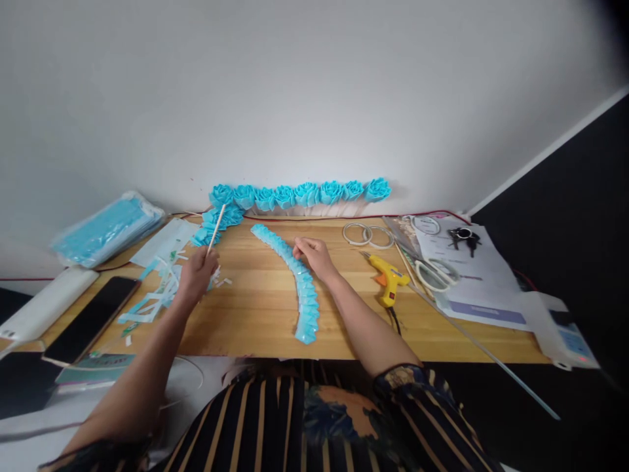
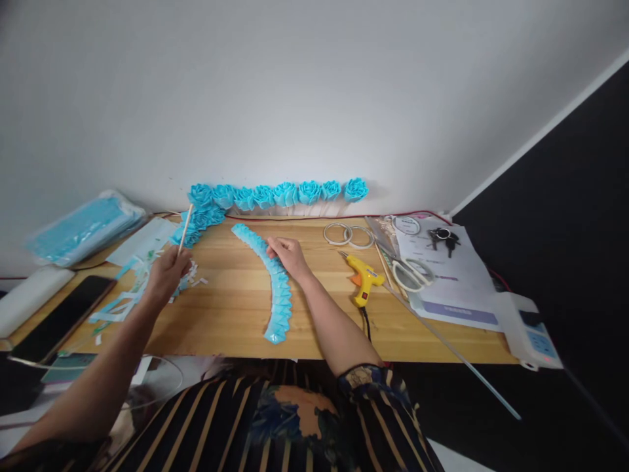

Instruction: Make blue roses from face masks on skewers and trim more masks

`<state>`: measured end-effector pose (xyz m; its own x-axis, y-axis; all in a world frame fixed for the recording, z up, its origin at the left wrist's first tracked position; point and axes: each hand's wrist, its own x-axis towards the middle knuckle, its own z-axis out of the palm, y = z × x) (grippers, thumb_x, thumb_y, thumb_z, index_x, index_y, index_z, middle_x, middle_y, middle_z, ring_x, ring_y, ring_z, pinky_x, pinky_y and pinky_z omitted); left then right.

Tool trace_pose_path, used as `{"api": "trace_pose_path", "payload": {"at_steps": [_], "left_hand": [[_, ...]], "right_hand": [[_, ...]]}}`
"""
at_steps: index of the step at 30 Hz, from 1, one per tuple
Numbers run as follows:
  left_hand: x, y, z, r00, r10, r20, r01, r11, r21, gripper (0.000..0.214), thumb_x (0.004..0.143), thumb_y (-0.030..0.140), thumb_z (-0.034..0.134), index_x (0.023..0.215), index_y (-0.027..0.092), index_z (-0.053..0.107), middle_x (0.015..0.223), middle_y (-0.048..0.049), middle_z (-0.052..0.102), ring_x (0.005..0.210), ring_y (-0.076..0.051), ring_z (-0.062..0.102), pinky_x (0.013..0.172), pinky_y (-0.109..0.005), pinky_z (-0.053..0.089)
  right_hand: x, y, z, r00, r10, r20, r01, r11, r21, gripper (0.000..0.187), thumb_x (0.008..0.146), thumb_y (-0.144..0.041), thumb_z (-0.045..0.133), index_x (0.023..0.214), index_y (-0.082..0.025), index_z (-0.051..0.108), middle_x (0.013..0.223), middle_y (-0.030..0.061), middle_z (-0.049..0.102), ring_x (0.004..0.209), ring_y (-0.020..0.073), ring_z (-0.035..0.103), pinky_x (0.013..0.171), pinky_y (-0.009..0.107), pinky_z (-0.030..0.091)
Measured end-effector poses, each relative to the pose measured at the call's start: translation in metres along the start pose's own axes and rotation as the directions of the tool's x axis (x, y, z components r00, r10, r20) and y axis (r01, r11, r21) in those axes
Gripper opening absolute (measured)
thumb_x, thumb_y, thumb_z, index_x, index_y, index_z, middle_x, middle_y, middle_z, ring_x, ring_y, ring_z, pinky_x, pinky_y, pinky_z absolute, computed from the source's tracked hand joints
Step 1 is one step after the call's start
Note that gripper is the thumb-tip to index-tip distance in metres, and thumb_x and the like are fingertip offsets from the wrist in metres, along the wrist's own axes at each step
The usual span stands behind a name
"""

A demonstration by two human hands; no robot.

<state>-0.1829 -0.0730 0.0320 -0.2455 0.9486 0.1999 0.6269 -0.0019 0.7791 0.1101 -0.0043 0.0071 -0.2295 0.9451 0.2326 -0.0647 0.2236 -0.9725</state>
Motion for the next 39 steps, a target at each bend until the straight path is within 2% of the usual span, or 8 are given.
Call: {"api": "trace_pose_path", "payload": {"at_steps": [5, 10, 13, 16, 23, 30, 34, 39], "left_hand": [[-0.011, -0.023, -0.024, 0.996, -0.068, -0.054, 0.079, 0.969, 0.233, 0.036, 0.090, 0.044, 0.042, 0.062, 0.021, 0.044, 0.056, 0.0011, 0.047, 0.058, -0.016, 0.044, 0.057, -0.028, 0.031], [-0.012, -0.020, -0.030, 0.996, -0.031, -0.079, 0.054, 0.954, 0.295, 0.043, 0.087, 0.053, 0.047, 0.059, 0.020, 0.049, 0.053, 0.0018, 0.040, 0.056, -0.015, 0.041, 0.057, -0.027, 0.029], [-0.013, -0.018, -0.030, 0.995, -0.054, -0.088, 0.081, 0.935, 0.346, 0.039, 0.083, 0.050, 0.053, 0.100, 0.019, 0.072, 0.055, 0.0023, 0.050, 0.057, -0.017, 0.048, 0.058, -0.026, 0.031], [-0.013, -0.017, -0.030, 0.994, -0.077, -0.082, 0.101, 0.927, 0.361, 0.058, 0.082, 0.050, 0.056, 0.130, 0.019, 0.067, 0.054, 0.0033, 0.049, 0.054, -0.017, 0.048, 0.058, -0.025, 0.031], [-0.016, -0.011, -0.023, 0.998, -0.054, -0.030, 0.060, 0.968, 0.244, 0.059, 0.078, 0.056, 0.057, 0.117, 0.015, 0.075, 0.053, 0.0042, 0.042, 0.053, -0.014, 0.043, 0.055, -0.025, 0.030], [-0.018, 0.022, 0.010, 0.991, -0.109, 0.079, 0.124, 0.969, -0.212, 0.067, 0.072, 0.058, 0.065, 0.115, 0.008, 0.074, 0.052, 0.0057, 0.043, 0.048, -0.010, 0.036, 0.049, -0.023, 0.027], [-0.014, 0.045, 0.043, 0.979, -0.028, 0.200, 0.100, 0.928, -0.358, 0.058, 0.072, 0.055, 0.071, 0.107, 0.009, 0.076, 0.051, 0.0060, 0.042, 0.047, -0.008, 0.036, 0.048, -0.022, 0.026], [-0.002, 0.072, 0.084, 0.951, 0.067, 0.301, 0.091, 0.873, -0.480, 0.050, 0.066, 0.053, 0.079, 0.094, 0.013, 0.070, 0.051, 0.0085, 0.040, 0.046, -0.006, 0.033, 0.046, -0.020, 0.023]], "right_hand": [[0.002, 0.005, 0.001, 0.998, -0.011, -0.055, 0.013, 0.999, 0.037, 0.025, 0.084, -0.044, 0.060, 0.094, -0.023, 0.069, 0.083, 0.0013, 0.069, 0.080, 0.0172, 0.063, 0.072, 0.028, 0.050], [0.003, 0.006, -0.003, 0.997, -0.057, -0.055, 0.059, 0.998, 0.034, 0.012, 0.076, -0.026, 0.050, 0.067, -0.023, 0.058, 0.070, -0.0010, 0.059, 0.071, 0.0160, 0.056, 0.075, 0.031, 0.048], [0.002, 0.005, -0.004, 0.997, -0.070, -0.027, 0.071, 0.997, 0.030, 0.014, 0.073, -0.023, 0.046, 0.062, -0.023, 0.055, 0.066, -0.0007, 0.056, 0.070, 0.0169, 0.055, 0.075, 0.031, 0.047], [0.001, 0.004, -0.004, 0.997, -0.072, -0.015, 0.072, 0.997, 0.031, 0.013, 0.072, -0.023, 0.044, 0.062, -0.023, 0.052, 0.064, -0.0016, 0.052, 0.068, 0.0165, 0.054, 0.073, 0.031, 0.046], [0.001, 0.005, -0.003, 0.998, -0.055, -0.011, 0.055, 0.998, 0.012, 0.011, 0.075, -0.023, 0.044, 0.067, -0.024, 0.052, 0.060, -0.0046, 0.044, 0.064, 0.0148, 0.052, 0.069, 0.029, 0.045], [0.004, 0.016, 0.001, 1.000, -0.019, 0.009, 0.019, 1.000, -0.018, 0.021, 0.087, -0.035, 0.050, 0.101, -0.023, 0.062, 0.058, -0.0075, 0.043, 0.058, 0.0144, 0.046, 0.065, 0.028, 0.047], [0.002, 0.014, 0.000, 0.998, 0.001, 0.058, 0.002, 0.999, -0.051, 0.041, 0.088, -0.043, 0.060, 0.125, -0.024, 0.061, 0.058, -0.0077, 0.045, 0.059, 0.0146, 0.047, 0.062, 0.027, 0.043], [0.000, 0.009, 0.000, 0.995, 0.024, 0.100, -0.017, 0.998, -0.064, 0.054, 0.085, -0.053, 0.065, 0.130, -0.024, 0.061, 0.056, -0.0095, 0.038, 0.052, 0.0123, 0.036, 0.051, 0.026, 0.030]]}}
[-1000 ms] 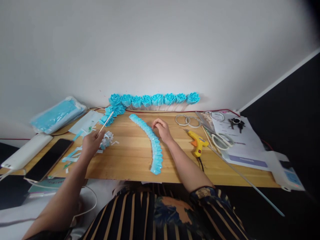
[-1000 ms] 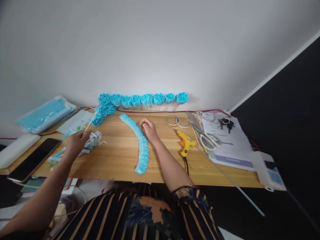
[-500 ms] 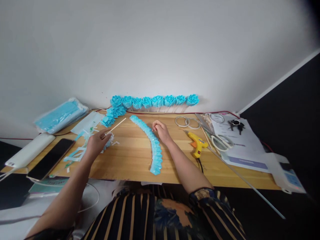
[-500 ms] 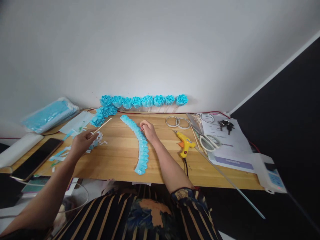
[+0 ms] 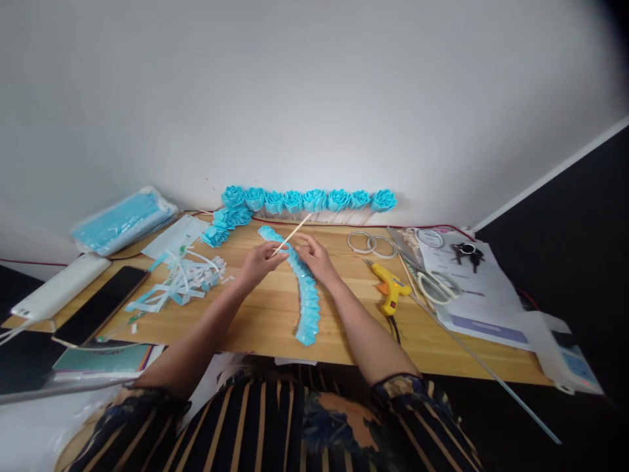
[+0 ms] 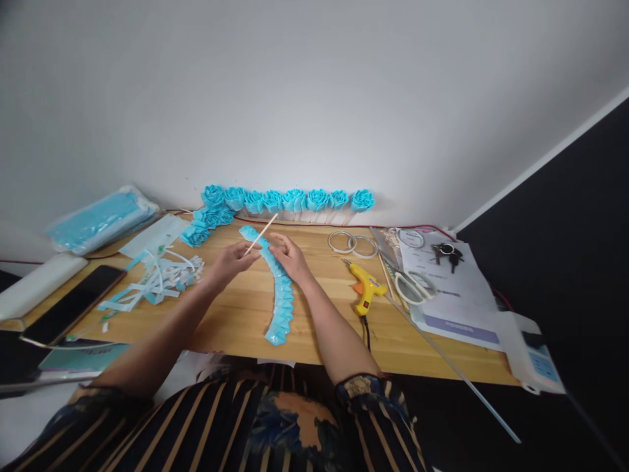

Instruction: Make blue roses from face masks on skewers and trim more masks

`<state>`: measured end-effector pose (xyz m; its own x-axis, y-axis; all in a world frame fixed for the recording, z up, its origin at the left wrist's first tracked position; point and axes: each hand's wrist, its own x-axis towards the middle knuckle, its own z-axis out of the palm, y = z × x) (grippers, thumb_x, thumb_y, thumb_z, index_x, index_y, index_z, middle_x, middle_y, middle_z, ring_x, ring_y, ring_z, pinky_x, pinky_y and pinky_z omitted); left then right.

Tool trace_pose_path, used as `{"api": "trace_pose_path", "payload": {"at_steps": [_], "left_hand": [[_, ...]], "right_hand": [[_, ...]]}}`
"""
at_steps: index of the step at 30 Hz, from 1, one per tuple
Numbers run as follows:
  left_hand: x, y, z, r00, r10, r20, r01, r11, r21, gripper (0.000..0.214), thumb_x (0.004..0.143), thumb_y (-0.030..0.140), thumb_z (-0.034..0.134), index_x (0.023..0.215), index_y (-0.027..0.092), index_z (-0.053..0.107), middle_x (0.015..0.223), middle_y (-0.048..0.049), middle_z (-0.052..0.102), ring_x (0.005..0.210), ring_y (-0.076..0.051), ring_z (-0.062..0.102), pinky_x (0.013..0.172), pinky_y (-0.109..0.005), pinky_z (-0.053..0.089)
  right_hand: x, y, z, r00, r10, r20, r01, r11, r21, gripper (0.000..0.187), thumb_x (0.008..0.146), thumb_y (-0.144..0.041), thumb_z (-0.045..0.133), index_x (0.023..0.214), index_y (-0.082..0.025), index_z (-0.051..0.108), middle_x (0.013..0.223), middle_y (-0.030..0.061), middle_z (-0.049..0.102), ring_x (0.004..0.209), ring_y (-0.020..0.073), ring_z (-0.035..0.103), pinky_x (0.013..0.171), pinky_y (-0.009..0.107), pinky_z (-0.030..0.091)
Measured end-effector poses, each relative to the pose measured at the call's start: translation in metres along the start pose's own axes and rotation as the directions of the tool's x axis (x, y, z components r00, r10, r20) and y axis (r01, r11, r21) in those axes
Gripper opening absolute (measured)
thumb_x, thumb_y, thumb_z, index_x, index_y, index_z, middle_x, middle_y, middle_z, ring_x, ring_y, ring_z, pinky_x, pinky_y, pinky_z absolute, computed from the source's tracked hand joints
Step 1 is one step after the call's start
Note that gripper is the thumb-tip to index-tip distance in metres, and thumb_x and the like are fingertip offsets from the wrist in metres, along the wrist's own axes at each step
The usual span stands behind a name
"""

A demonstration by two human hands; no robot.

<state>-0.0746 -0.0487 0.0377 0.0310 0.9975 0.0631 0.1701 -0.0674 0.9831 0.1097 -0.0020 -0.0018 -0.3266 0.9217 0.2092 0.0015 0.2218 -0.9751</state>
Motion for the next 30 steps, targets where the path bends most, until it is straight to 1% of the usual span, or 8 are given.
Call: {"api": "trace_pose_path", "payload": {"at_steps": [3, 6, 16, 22, 24, 27, 28, 30], "left_hand": [[0.013, 0.003, 0.014, 0.998, 0.002, 0.061, 0.001, 0.999, -0.048, 0.046, 0.064, 0.052, 0.082, 0.083, 0.016, 0.060, 0.048, 0.0103, 0.039, 0.044, -0.006, 0.030, 0.045, -0.019, 0.021], [0.021, 0.004, 0.018, 0.996, 0.006, 0.088, -0.004, 1.000, -0.030, 0.044, 0.065, 0.050, 0.081, 0.076, 0.018, 0.054, 0.049, 0.0097, 0.040, 0.045, -0.006, 0.031, 0.045, -0.019, 0.022], [0.028, -0.006, 0.014, 0.979, -0.015, 0.203, 0.012, 1.000, 0.015, 0.045, 0.070, 0.054, 0.078, 0.074, 0.019, 0.050, 0.047, 0.0081, 0.046, 0.043, -0.007, 0.036, 0.046, -0.020, 0.024], [0.025, 0.000, 0.013, 0.980, 0.083, 0.181, -0.102, 0.990, 0.100, 0.038, 0.077, 0.050, 0.071, 0.074, 0.019, 0.051, 0.055, 0.0054, 0.048, 0.052, -0.009, 0.039, 0.050, -0.021, 0.025], [0.023, 0.003, 0.013, 0.971, 0.093, 0.219, -0.106, 0.993, 0.049, 0.039, 0.079, 0.054, 0.068, 0.077, 0.019, 0.052, 0.057, 0.0053, 0.046, 0.052, -0.009, 0.038, 0.050, -0.022, 0.026], [0.023, 0.008, 0.006, 0.938, 0.118, 0.327, -0.080, 0.989, -0.128, 0.044, 0.081, 0.060, 0.066, 0.080, 0.019, 0.049, 0.054, 0.0073, 0.041, 0.047, -0.008, 0.032, 0.049, -0.023, 0.024], [0.025, 0.010, 0.001, 0.935, 0.125, 0.332, -0.068, 0.982, -0.179, 0.044, 0.080, 0.060, 0.068, 0.080, 0.020, 0.048, 0.053, 0.0078, 0.040, 0.046, -0.007, 0.031, 0.048, -0.022, 0.023], [0.030, 0.012, -0.014, 0.961, 0.110, 0.252, -0.059, 0.978, -0.202, 0.045, 0.075, 0.056, 0.074, 0.078, 0.020, 0.048, 0.050, 0.0080, 0.040, 0.045, -0.006, 0.030, 0.047, -0.022, 0.020]], "right_hand": [[0.001, 0.000, 0.000, 1.000, 0.001, 0.017, -0.001, 1.000, -0.007, 0.056, 0.083, -0.054, 0.067, 0.129, -0.022, 0.062, 0.055, -0.0110, 0.032, 0.050, 0.0106, 0.030, 0.049, 0.025, 0.025], [0.002, 0.001, 0.000, 1.000, -0.002, 0.020, 0.002, 1.000, -0.020, 0.056, 0.081, -0.052, 0.069, 0.127, -0.021, 0.063, 0.054, -0.0118, 0.030, 0.050, 0.0098, 0.027, 0.049, 0.024, 0.024], [0.002, 0.002, -0.003, 1.000, -0.014, -0.016, 0.013, 0.996, -0.091, 0.048, 0.080, -0.048, 0.071, 0.121, -0.022, 0.068, 0.054, -0.0104, 0.036, 0.053, 0.0108, 0.031, 0.053, 0.026, 0.027], [0.001, 0.003, 0.002, 1.000, -0.002, 0.002, 0.002, 0.995, -0.097, 0.050, 0.083, -0.052, 0.068, 0.124, -0.022, 0.067, 0.055, -0.0090, 0.037, 0.052, 0.0116, 0.031, 0.052, 0.027, 0.026], [0.000, 0.001, 0.006, 0.999, 0.027, 0.031, -0.026, 0.999, -0.026, 0.056, 0.084, -0.055, 0.067, 0.129, -0.022, 0.065, 0.055, -0.0090, 0.039, 0.051, 0.0117, 0.032, 0.050, 0.026, 0.026], [0.000, -0.003, 0.006, 0.999, 0.045, 0.011, -0.046, 0.988, 0.148, 0.060, 0.087, -0.062, 0.060, 0.133, -0.022, 0.062, 0.055, -0.0079, 0.042, 0.052, 0.0128, 0.040, 0.055, 0.027, 0.037], [0.001, -0.003, 0.003, 0.999, 0.041, -0.025, -0.035, 0.983, 0.181, 0.061, 0.089, -0.064, 0.056, 0.133, -0.022, 0.061, 0.056, -0.0075, 0.043, 0.053, 0.0131, 0.041, 0.058, 0.027, 0.042], [0.002, -0.003, -0.005, 0.993, 0.035, -0.115, -0.018, 0.988, 0.151, 0.062, 0.092, -0.066, 0.050, 0.133, -0.021, 0.061, 0.058, -0.0068, 0.045, 0.054, 0.0131, 0.043, 0.063, 0.028, 0.046]]}}
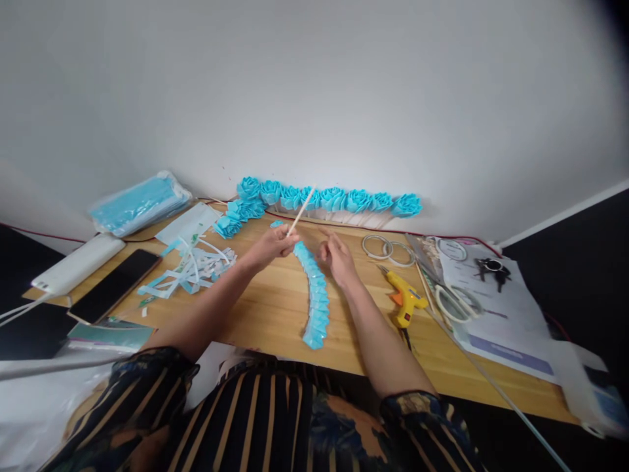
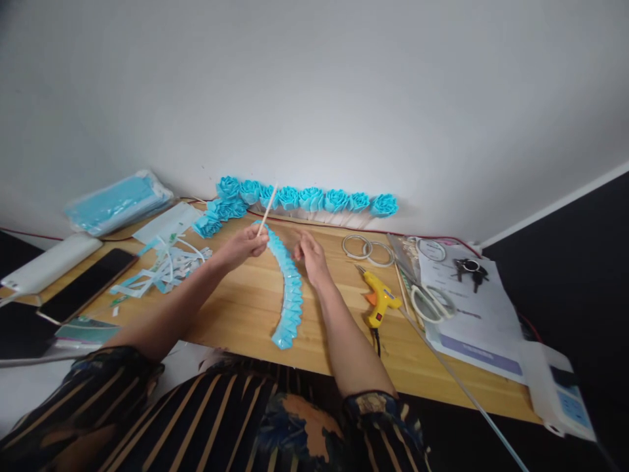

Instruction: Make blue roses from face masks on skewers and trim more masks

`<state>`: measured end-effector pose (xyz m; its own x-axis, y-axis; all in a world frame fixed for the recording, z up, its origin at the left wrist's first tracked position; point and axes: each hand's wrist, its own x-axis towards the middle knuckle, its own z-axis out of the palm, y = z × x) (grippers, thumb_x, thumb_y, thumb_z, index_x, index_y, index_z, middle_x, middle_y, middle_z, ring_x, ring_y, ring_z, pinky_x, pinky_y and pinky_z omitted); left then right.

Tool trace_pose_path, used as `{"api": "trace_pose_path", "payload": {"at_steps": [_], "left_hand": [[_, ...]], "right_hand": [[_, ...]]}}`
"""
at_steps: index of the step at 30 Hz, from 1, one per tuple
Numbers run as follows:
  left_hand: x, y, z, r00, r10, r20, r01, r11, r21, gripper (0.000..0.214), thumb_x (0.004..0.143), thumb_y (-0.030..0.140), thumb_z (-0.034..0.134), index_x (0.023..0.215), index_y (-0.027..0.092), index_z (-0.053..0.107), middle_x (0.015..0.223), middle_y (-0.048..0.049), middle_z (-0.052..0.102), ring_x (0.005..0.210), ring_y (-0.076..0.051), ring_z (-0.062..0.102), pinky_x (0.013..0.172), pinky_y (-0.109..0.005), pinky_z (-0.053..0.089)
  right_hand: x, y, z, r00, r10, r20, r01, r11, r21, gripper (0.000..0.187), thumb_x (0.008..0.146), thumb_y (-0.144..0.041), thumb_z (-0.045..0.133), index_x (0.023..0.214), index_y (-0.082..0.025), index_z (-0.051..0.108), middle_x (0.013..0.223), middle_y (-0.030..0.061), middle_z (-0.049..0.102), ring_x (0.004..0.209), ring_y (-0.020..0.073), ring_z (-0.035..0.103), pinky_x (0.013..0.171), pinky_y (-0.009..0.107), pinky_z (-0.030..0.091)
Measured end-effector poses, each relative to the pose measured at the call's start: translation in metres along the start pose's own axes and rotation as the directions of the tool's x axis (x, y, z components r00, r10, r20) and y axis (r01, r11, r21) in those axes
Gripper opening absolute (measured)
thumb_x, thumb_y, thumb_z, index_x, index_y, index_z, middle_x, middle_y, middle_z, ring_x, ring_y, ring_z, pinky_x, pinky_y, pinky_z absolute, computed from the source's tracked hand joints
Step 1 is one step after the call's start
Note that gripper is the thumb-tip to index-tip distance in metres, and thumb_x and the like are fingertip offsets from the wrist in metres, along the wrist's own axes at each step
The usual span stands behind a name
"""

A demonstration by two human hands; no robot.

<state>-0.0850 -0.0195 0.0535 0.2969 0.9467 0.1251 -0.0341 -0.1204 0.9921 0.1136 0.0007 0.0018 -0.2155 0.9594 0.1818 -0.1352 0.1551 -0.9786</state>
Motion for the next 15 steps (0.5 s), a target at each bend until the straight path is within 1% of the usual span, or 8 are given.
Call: {"api": "trace_pose_path", "payload": {"at_steps": [1, 3, 5, 7, 9, 12, 15], "left_hand": [[0.001, 0.001, -0.008, 0.997, -0.007, -0.074, 0.008, 1.000, 0.020, 0.044, 0.072, 0.053, 0.077, 0.077, 0.019, 0.049, 0.049, 0.0077, 0.041, 0.044, -0.006, 0.031, 0.047, -0.022, 0.019], [0.001, 0.001, -0.025, 0.974, -0.015, -0.225, 0.034, 0.996, 0.080, 0.041, 0.068, 0.049, 0.078, 0.075, 0.018, 0.053, 0.047, 0.0062, 0.044, 0.043, -0.006, 0.032, 0.046, -0.022, 0.019], [-0.002, -0.004, -0.040, 0.937, -0.007, -0.348, 0.056, 0.990, 0.129, 0.037, 0.068, 0.047, 0.076, 0.073, 0.017, 0.055, 0.048, 0.0049, 0.047, 0.043, -0.006, 0.034, 0.046, -0.021, 0.021], [-0.006, -0.012, -0.050, 0.896, 0.013, -0.444, 0.066, 0.985, 0.162, 0.034, 0.070, 0.047, 0.072, 0.072, 0.017, 0.056, 0.047, 0.0047, 0.047, 0.043, -0.007, 0.035, 0.046, -0.021, 0.023], [-0.009, -0.022, -0.056, 0.861, 0.034, -0.507, 0.067, 0.982, 0.179, 0.032, 0.073, 0.047, 0.067, 0.072, 0.017, 0.056, 0.046, 0.0053, 0.045, 0.042, -0.007, 0.033, 0.045, -0.021, 0.023], [-0.011, -0.033, -0.061, 0.836, 0.051, -0.546, 0.060, 0.981, 0.185, 0.032, 0.081, 0.048, 0.059, 0.074, 0.017, 0.058, 0.044, 0.0058, 0.042, 0.042, -0.007, 0.030, 0.045, -0.022, 0.023], [-0.011, -0.037, -0.063, 0.818, 0.073, -0.570, 0.057, 0.977, 0.207, 0.033, 0.085, 0.047, 0.056, 0.077, 0.016, 0.062, 0.045, 0.0053, 0.042, 0.043, -0.009, 0.033, 0.046, -0.022, 0.026]], "right_hand": [[0.002, 0.001, -0.005, 0.999, -0.003, -0.036, 0.001, 0.999, -0.048, 0.062, 0.093, -0.066, 0.048, 0.133, -0.020, 0.061, 0.059, -0.0065, 0.046, 0.055, 0.0130, 0.043, 0.064, 0.028, 0.047], [0.007, 0.003, -0.012, 0.997, 0.003, -0.074, -0.014, 0.988, -0.156, 0.061, 0.093, -0.064, 0.046, 0.130, -0.019, 0.062, 0.062, -0.0051, 0.049, 0.057, 0.0131, 0.046, 0.063, 0.027, 0.046], [0.016, 0.008, -0.017, 0.998, 0.026, -0.064, -0.040, 0.970, -0.238, 0.058, 0.091, -0.062, 0.049, 0.124, -0.018, 0.065, 0.065, -0.0034, 0.055, 0.059, 0.0134, 0.049, 0.061, 0.026, 0.045], [0.030, 0.011, -0.017, 0.998, 0.050, -0.027, -0.056, 0.947, -0.316, 0.051, 0.088, -0.058, 0.054, 0.115, -0.018, 0.069, 0.069, -0.0013, 0.062, 0.060, 0.0139, 0.053, 0.060, 0.026, 0.045], [0.048, 0.014, -0.013, 0.998, 0.067, 0.015, -0.055, 0.910, -0.412, 0.039, 0.088, -0.050, 0.059, 0.106, -0.019, 0.073, 0.075, 0.0007, 0.069, 0.066, 0.0152, 0.058, 0.065, 0.027, 0.048], [0.077, 0.016, -0.001, 0.993, 0.085, 0.079, -0.027, 0.834, -0.551, 0.023, 0.088, -0.033, 0.062, 0.100, -0.021, 0.076, 0.092, 0.0031, 0.076, 0.082, 0.0181, 0.066, 0.080, 0.031, 0.050], [0.103, 0.021, 0.015, 0.983, 0.117, 0.143, 0.006, 0.753, -0.658, 0.021, 0.089, -0.024, 0.061, 0.101, -0.022, 0.078, 0.105, 0.0048, 0.078, 0.094, 0.0204, 0.068, 0.092, 0.034, 0.049]]}}
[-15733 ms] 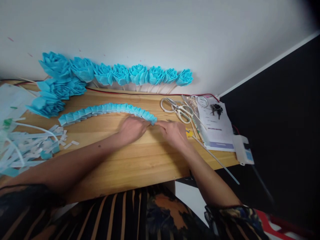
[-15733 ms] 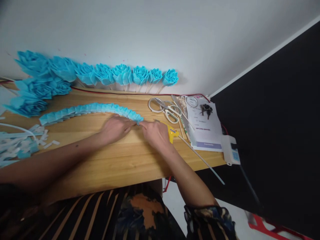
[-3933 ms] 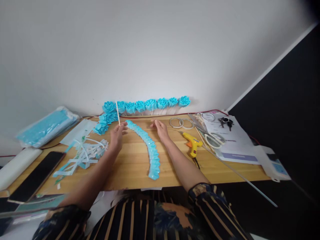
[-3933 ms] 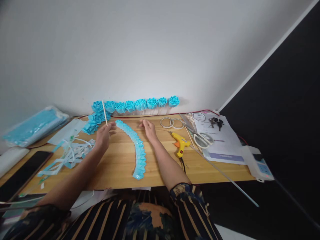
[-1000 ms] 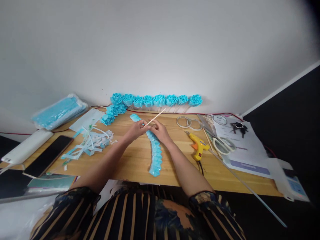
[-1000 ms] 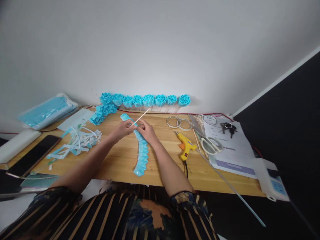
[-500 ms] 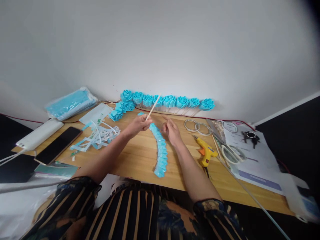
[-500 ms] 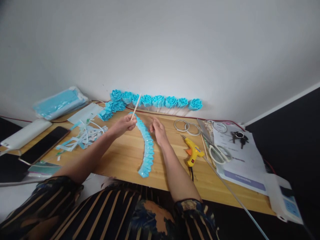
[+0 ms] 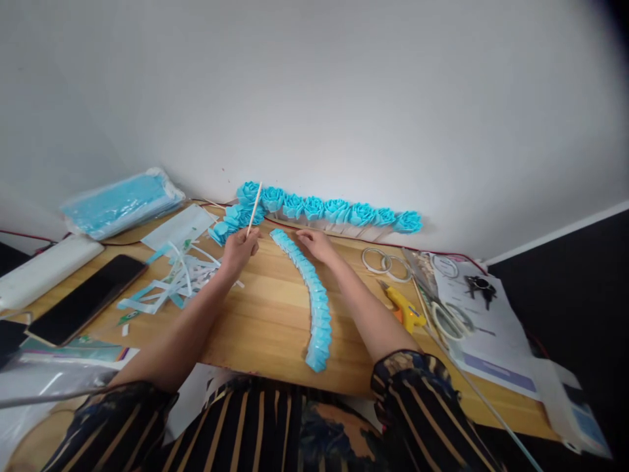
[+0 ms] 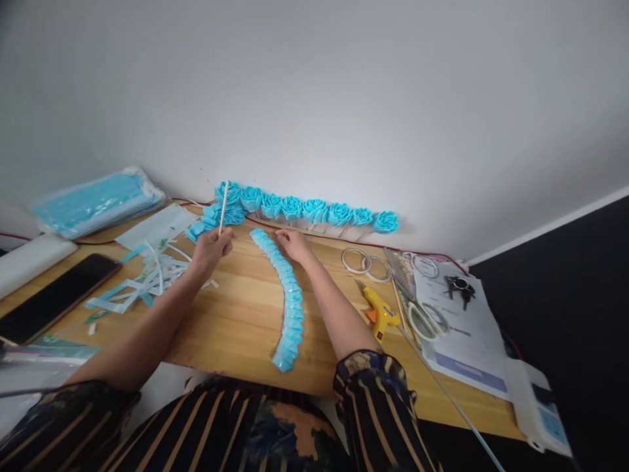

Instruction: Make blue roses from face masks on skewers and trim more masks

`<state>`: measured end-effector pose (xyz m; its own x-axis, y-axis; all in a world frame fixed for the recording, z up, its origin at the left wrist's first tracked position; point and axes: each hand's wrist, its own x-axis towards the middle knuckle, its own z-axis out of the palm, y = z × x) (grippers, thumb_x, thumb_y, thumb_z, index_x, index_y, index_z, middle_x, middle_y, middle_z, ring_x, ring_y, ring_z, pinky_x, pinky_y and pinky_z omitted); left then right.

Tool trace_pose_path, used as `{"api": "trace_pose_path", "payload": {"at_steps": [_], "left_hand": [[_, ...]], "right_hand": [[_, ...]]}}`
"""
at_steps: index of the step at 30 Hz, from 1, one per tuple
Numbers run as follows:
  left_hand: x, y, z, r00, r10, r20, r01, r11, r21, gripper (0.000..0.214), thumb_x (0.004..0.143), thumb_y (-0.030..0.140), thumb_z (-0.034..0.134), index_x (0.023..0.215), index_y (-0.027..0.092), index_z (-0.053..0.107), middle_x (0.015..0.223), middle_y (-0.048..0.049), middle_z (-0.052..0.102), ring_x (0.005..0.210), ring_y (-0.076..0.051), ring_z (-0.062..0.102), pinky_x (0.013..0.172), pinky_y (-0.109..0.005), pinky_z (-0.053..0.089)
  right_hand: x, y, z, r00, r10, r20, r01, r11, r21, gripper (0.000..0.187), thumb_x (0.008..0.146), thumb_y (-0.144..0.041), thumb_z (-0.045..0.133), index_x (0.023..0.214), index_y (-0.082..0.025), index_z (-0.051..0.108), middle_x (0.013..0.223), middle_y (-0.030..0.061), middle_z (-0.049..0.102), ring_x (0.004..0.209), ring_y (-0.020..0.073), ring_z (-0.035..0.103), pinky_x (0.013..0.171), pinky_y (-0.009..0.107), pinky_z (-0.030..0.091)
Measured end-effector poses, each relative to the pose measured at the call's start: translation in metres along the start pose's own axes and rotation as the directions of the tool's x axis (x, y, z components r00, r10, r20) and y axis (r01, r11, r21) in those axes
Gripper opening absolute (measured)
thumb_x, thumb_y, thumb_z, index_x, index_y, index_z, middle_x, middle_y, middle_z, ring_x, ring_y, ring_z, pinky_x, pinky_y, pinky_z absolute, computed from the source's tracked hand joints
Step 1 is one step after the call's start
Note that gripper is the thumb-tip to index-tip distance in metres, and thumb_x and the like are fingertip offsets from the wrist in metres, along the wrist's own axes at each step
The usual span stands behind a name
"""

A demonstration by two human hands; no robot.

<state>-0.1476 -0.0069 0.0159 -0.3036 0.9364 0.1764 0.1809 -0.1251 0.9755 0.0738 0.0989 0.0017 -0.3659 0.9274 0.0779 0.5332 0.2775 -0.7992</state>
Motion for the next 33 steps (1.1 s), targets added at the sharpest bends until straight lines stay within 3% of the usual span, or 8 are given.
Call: {"api": "trace_pose_path", "payload": {"at_steps": [6, 10, 13, 16, 20, 24, 28, 33], "left_hand": [[-0.004, 0.003, -0.001, 0.998, 0.064, 0.011, -0.065, 0.959, 0.275, 0.038, 0.092, 0.047, 0.046, 0.088, 0.016, 0.068, 0.054, 0.0023, 0.049, 0.051, -0.013, 0.045, 0.052, -0.024, 0.033], [-0.008, 0.011, -0.003, 0.995, 0.101, 0.013, -0.091, 0.831, 0.549, 0.040, 0.096, 0.046, 0.044, 0.097, 0.018, 0.072, 0.066, -0.0032, 0.063, 0.063, -0.018, 0.057, 0.057, -0.026, 0.033], [-0.012, 0.019, -0.005, 0.995, 0.090, 0.051, -0.099, 0.685, 0.722, 0.037, 0.097, 0.040, 0.045, 0.111, 0.022, 0.074, 0.084, -0.0072, 0.075, 0.075, -0.022, 0.067, 0.061, -0.027, 0.034], [-0.014, 0.024, -0.006, 0.993, 0.074, 0.091, -0.117, 0.581, 0.805, 0.036, 0.098, 0.035, 0.046, 0.119, 0.026, 0.073, 0.095, -0.0079, 0.078, 0.083, -0.025, 0.071, 0.064, -0.028, 0.037], [-0.013, 0.021, -0.008, 0.992, 0.094, 0.084, -0.121, 0.534, 0.836, 0.036, 0.097, 0.036, 0.048, 0.123, 0.027, 0.072, 0.101, -0.0080, 0.079, 0.090, -0.027, 0.073, 0.066, -0.029, 0.041], [-0.011, 0.018, -0.008, 0.989, 0.129, 0.073, -0.132, 0.541, 0.831, 0.036, 0.095, 0.036, 0.052, 0.124, 0.026, 0.072, 0.100, -0.0083, 0.079, 0.093, -0.028, 0.073, 0.067, -0.030, 0.043], [-0.012, 0.021, -0.006, 0.980, 0.191, 0.063, -0.163, 0.575, 0.802, 0.037, 0.093, 0.037, 0.055, 0.123, 0.024, 0.072, 0.096, -0.0079, 0.078, 0.089, -0.027, 0.072, 0.068, -0.030, 0.045], [-0.014, 0.021, -0.002, 0.946, 0.303, 0.113, -0.288, 0.631, 0.721, 0.045, 0.091, 0.043, 0.058, 0.129, 0.022, 0.067, 0.103, -0.0074, 0.075, 0.090, -0.023, 0.069, 0.076, -0.029, 0.048]], "right_hand": [[0.044, -0.010, 0.020, 0.986, 0.005, 0.164, 0.023, 0.985, -0.168, 0.021, 0.089, -0.026, 0.063, 0.102, -0.021, 0.078, 0.096, 0.0022, 0.079, 0.087, 0.0185, 0.070, 0.081, 0.029, 0.051], [0.059, -0.017, 0.025, 0.978, 0.027, 0.205, 0.024, 0.970, -0.242, 0.012, 0.082, -0.026, 0.070, 0.088, -0.020, 0.078, 0.082, -0.0004, 0.077, 0.074, 0.0148, 0.066, 0.067, 0.023, 0.048], [0.058, -0.021, 0.027, 0.988, 0.044, 0.150, 0.002, 0.957, -0.290, 0.009, 0.080, -0.027, 0.070, 0.083, -0.021, 0.077, 0.082, 0.0000, 0.077, 0.074, 0.0155, 0.066, 0.065, 0.022, 0.046], [0.052, -0.024, 0.034, 0.997, 0.081, 0.002, -0.076, 0.943, -0.325, 0.015, 0.085, -0.030, 0.063, 0.087, -0.023, 0.077, 0.092, 0.0048, 0.079, 0.084, 0.0212, 0.069, 0.069, 0.026, 0.048], [0.045, -0.024, 0.041, 0.980, 0.124, -0.153, -0.166, 0.940, -0.299, 0.027, 0.092, -0.031, 0.053, 0.097, -0.021, 0.078, 0.103, 0.0116, 0.078, 0.095, 0.0279, 0.071, 0.076, 0.033, 0.051], [0.044, -0.020, 0.034, 0.987, 0.092, -0.134, -0.119, 0.970, -0.211, 0.030, 0.094, -0.027, 0.050, 0.103, -0.019, 0.078, 0.099, 0.0096, 0.079, 0.094, 0.0240, 0.072, 0.081, 0.031, 0.053], [0.024, -0.013, 0.013, 0.990, 0.082, -0.114, -0.095, 0.989, -0.112, 0.034, 0.096, -0.021, 0.045, 0.111, -0.016, 0.075, 0.094, 0.0069, 0.078, 0.086, 0.0194, 0.072, 0.082, 0.030, 0.055], [-0.054, -0.011, -0.013, 0.987, -0.022, -0.157, 0.022, 1.000, -0.001, 0.041, 0.094, -0.026, 0.052, 0.134, -0.021, 0.062, 0.112, 0.0062, 0.076, 0.098, 0.0194, 0.069, 0.091, 0.035, 0.054]]}}
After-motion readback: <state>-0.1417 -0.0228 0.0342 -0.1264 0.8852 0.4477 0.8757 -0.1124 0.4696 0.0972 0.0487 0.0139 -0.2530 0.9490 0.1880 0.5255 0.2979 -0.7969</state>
